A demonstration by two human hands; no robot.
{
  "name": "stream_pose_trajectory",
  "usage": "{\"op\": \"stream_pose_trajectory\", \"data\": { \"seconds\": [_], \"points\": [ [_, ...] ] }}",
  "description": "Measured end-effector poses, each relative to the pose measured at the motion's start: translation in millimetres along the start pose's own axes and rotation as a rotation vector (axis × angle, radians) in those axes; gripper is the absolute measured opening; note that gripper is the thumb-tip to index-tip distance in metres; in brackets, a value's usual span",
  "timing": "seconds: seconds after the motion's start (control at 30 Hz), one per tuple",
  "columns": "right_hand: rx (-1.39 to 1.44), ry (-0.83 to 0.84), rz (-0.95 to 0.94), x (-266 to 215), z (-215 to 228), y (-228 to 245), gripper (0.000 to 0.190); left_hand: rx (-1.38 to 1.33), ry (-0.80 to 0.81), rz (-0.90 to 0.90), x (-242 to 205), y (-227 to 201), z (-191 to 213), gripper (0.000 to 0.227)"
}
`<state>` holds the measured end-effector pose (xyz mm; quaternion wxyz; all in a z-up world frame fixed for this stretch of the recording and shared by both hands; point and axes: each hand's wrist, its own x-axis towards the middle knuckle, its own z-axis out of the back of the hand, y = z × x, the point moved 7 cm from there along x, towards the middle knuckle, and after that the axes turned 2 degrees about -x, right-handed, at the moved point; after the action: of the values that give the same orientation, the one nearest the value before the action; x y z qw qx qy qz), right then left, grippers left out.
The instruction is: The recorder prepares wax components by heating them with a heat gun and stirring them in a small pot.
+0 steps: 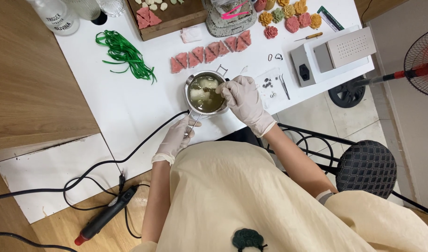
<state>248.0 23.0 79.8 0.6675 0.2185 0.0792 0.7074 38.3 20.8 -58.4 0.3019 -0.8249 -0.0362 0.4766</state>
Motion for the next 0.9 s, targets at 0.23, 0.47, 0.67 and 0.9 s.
{"op": "stream_pose_trajectory", "data": {
  "seconds": [0.23, 0.47, 0.67, 0.9],
  "points": [
    [-0.153, 0.063, 0.111, -4, -17, -14, 0.010, -0.013, 0.014, 0.011, -2, -2, -2, 0.052],
    [0.025, 0.056, -0.187, -22, -27, -20, 0.011, -0.031, 0.026, 0.010, -1, -1, -1, 0.053],
    [0.400, 0.087, -0.484, -16, -31, -19, 0.026, -0.025, 0.027, 0.008, 2, 0, 0, 0.054],
    [0.385, 0.071, -0.376, 5, -7, -18, 0.024, -0.035, 0.035, 0.013, 5, 4, 2, 0.052]
  ]
}}
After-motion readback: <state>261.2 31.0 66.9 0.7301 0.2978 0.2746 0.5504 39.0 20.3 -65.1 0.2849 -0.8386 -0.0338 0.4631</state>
